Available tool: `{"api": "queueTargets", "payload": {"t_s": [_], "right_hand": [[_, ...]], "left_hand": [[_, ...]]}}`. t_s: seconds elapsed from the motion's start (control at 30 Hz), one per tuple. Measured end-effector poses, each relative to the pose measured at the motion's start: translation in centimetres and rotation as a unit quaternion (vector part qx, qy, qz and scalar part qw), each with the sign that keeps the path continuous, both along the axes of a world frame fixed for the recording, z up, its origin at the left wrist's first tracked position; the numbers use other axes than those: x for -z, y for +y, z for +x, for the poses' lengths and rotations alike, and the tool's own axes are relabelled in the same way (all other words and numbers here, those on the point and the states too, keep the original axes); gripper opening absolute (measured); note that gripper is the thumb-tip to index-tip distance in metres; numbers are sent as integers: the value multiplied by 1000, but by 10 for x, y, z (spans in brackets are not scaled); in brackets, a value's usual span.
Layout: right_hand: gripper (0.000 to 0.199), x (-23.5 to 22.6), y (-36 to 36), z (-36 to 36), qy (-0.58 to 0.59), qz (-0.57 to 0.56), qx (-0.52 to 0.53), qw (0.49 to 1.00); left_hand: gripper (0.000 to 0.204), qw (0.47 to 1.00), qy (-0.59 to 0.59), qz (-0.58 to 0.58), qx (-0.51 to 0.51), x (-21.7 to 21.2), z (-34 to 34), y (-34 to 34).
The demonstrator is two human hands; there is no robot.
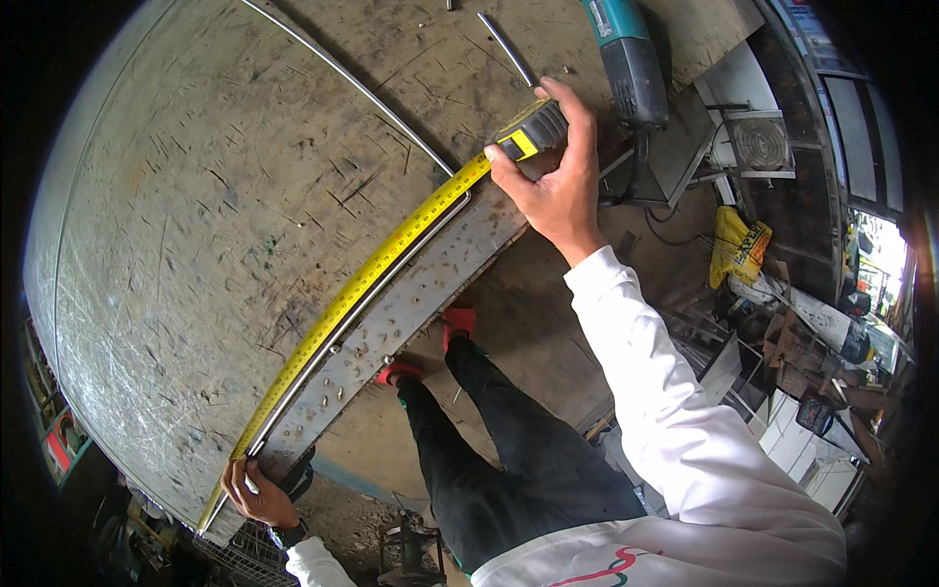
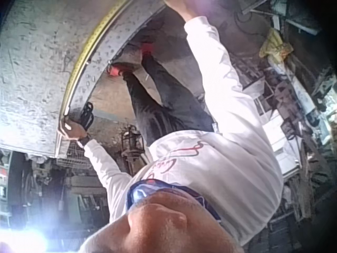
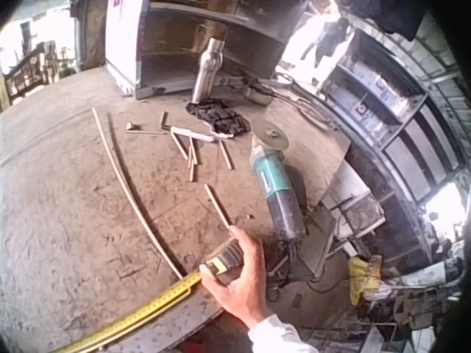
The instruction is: The person measures and marks metal rods on a workbench, cuts them with an angle grinder, and welds them together to form a rectangular frame. The person repeatedly measures, cuts, and welds the rods to assemble the frame.
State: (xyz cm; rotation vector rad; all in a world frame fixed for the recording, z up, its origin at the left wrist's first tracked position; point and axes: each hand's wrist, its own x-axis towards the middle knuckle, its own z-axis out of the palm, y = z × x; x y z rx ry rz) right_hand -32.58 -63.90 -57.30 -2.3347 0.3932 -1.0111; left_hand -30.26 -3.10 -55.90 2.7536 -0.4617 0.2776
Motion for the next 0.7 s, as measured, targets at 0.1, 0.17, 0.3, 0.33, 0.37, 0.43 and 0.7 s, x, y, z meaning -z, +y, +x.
{"api": "queueTargets", "payload": {"t_s": [0.1, 0.17, 0.3, 0.33, 0.37, 0.43, 0.7], "right_hand": [[82, 0, -1, 1, -6, -5, -5, 1000], [81, -1, -2, 1, -5, -21, -4, 1000], [81, -2, 0, 1, -6, -1, -3, 1000], [81, -2, 0, 1, -6, -7, -1, 1000], [81, -2, 0, 0, -6, -12, 0, 1000], [82, -2, 0, 1, -7, -15, 1, 1000], [83, -3, 0, 0, -3, -8, -4, 1000]], "left_hand": [[15, 1000, -4, 1, -4, 2, 0, 1], [14, 1000, -1, -6, -12, 3, -1, -2], [13, 1000, 0, -12, -22, 4, -1, -1], [13, 1000, -2, -5, -23, 3, 0, -2], [13, 1000, -4, 3, -24, 2, -1, -5], [13, 1000, -9, 12, -24, 1, -1, -7], [16, 998, 6, 11, -54, -3, -2, -14]]}}
